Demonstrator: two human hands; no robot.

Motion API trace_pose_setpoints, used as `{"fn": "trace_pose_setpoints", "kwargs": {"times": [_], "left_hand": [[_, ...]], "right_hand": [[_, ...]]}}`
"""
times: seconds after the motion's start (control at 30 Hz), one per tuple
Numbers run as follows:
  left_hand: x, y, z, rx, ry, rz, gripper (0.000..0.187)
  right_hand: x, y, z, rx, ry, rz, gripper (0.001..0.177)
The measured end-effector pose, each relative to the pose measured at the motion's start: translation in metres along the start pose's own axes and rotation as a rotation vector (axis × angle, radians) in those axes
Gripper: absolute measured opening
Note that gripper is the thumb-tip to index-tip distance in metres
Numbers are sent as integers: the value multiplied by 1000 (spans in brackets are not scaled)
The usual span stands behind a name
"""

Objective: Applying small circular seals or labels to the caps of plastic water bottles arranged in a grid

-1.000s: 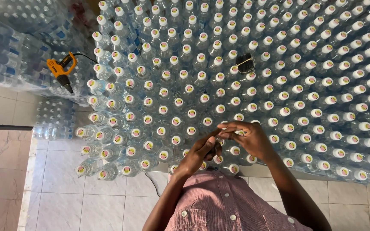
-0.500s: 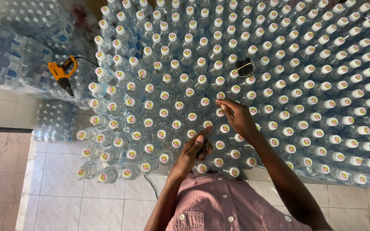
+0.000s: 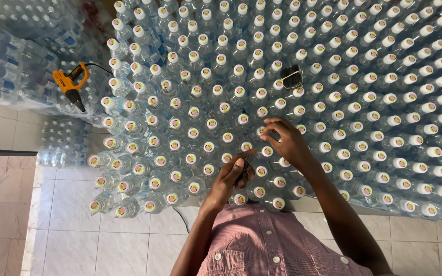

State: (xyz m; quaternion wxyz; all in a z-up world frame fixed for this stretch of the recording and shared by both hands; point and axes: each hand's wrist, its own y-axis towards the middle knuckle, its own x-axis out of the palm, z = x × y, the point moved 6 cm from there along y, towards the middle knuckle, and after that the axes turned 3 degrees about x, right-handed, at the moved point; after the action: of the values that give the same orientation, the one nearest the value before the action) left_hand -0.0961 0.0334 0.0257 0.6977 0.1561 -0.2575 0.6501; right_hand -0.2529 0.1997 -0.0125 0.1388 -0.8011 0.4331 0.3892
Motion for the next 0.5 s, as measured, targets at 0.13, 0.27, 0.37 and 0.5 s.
{"fn": "trace_pose_setpoints", "kwargs": {"times": [0.13,0.27,0.37,0.5], "left_hand": [[-3,-4,-1,-1,19,0,59],[-5,-6,-2,-23,-2,16,58],[-2,-5,0,-41,20,12,58],[2,-6,4,-49,52,13,60]], "right_hand": [[2,1,-3,31,12,-44,14],[5,-3,1,41,-88,-29,12],[4,-5,0,97,-193,-33,11],[0,-5,-21,116,-193,-128,10]]}}
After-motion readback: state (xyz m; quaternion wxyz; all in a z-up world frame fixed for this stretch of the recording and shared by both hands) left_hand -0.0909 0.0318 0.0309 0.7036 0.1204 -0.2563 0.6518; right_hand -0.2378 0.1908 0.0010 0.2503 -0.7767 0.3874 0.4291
